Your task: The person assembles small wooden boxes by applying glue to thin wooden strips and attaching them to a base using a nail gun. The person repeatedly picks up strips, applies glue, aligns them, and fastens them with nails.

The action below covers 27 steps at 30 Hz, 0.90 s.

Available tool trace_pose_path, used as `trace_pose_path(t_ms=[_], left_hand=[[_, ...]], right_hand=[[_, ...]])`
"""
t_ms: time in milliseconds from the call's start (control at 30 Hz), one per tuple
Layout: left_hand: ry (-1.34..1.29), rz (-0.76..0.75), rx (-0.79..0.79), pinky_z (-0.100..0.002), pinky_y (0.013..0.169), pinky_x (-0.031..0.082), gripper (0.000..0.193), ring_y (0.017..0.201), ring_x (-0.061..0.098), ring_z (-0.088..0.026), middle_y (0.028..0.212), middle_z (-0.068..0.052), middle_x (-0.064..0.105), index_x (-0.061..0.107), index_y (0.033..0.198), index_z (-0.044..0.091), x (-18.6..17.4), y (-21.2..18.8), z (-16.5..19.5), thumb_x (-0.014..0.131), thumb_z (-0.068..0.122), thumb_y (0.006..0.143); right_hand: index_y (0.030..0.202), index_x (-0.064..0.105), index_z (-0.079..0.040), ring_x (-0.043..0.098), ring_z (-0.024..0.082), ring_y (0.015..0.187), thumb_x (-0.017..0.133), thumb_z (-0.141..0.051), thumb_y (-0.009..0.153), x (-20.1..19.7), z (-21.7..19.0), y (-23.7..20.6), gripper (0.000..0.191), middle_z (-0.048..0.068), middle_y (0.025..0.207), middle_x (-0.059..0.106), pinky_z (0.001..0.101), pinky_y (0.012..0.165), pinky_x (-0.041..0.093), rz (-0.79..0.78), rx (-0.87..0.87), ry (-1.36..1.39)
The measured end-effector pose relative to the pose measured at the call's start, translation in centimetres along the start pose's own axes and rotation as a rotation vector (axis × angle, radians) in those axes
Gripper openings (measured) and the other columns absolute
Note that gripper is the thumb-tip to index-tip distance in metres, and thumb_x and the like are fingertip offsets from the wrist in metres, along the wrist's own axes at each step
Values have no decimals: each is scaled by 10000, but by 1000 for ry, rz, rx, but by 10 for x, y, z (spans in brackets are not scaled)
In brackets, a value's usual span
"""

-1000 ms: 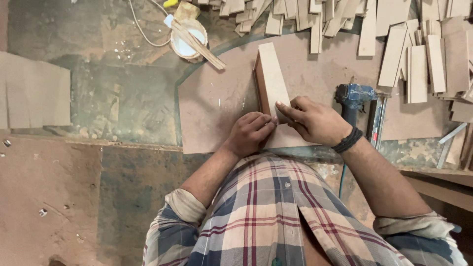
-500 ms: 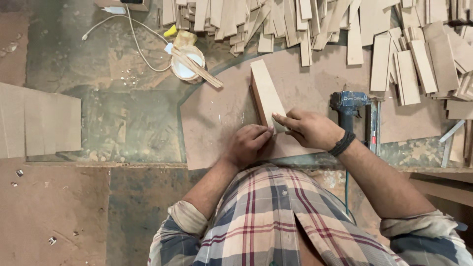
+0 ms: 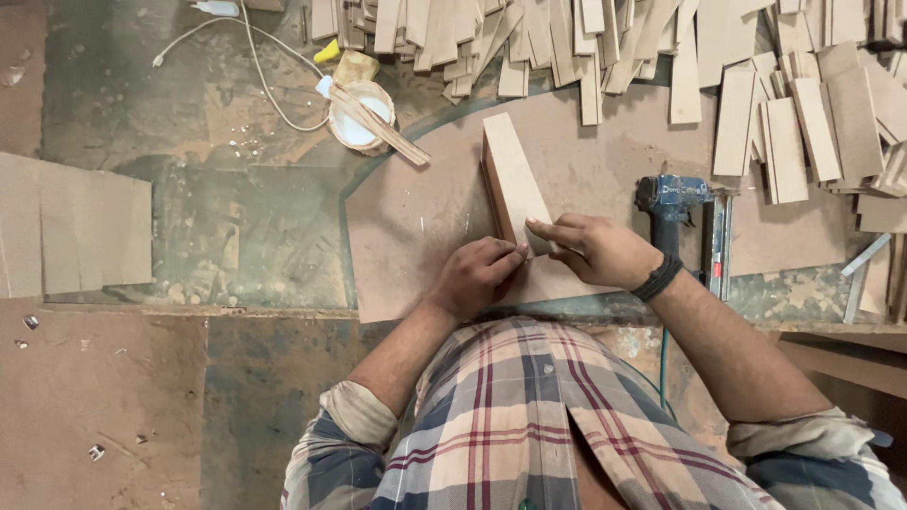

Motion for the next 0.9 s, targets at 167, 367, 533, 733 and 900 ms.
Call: trace_pose_path(t_ms=[167,367,533,733,900], left_hand=[[120,66,73,-428,1005,536,182,1142,666,-293,1186,-135,682,719,1077,38,-12,9,8,726,131,921],[187,49,116,-452,1152,457,123,1270,645,-252,1297,-115,697,722,1035,67,-10,14,6,714,177,979],[194,85,125,-468,1170,424,120,1260,649,-217,1255,-87,727,744,1043,77,-4,10,1,717,176,981],[176,97,141,-481,1171,411,97,1224,669,-213,1184,-67,742,734,982,95,-2,13,0,737,188,955],[188,96,116,-471,1171,411,111,1222,669,-205,1174,-56,740,735,981,99,-3,13,2,735,208,960]], right_hand=[[1463,539,-106,681,321,769,713,-116,850,-1,-4,-2,638,133,948,655,412,692,575,24,-75,-88],[1364,622,-130,672,314,770,729,-157,881,1,-5,0,496,108,905,646,418,693,562,76,-91,-144],[1414,602,-97,669,314,799,700,-90,880,7,4,-5,543,127,915,656,420,714,564,57,-103,-92],[1362,619,-83,691,303,1088,743,-91,887,14,73,-41,491,144,1257,696,379,920,578,439,156,-7],[1405,520,10,619,433,1171,858,-154,792,50,131,-130,719,249,1232,661,488,1040,482,857,783,-207]])
Point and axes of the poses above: each hand's wrist, its own y-axis towards the middle knuckle, its own x-axis out of the palm, z = x × y, the point moved 5 cm from there along y, towards the middle knuckle
